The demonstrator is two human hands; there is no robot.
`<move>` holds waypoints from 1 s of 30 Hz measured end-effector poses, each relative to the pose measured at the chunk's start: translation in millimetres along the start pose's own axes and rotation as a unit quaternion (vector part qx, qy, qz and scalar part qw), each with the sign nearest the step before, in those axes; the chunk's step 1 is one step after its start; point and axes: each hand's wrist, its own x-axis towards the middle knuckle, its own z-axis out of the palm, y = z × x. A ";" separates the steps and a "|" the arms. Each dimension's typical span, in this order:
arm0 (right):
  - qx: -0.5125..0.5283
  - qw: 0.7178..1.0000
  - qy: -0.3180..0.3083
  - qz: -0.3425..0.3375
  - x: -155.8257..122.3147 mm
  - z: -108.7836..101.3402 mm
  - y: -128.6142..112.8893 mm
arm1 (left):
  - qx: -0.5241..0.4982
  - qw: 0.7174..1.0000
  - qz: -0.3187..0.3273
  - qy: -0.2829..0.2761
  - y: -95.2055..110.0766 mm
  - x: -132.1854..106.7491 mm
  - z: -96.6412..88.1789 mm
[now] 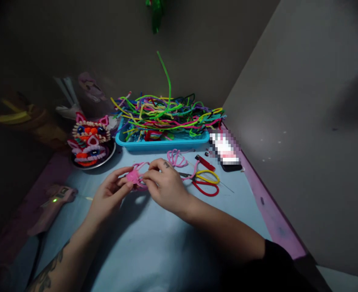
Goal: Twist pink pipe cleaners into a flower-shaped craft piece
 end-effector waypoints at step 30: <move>0.025 0.996 0.028 0.076 -2.9 1.9 -8.1 | -0.005 1.000 -0.008 0.006 -1.9 -2.7 -2.5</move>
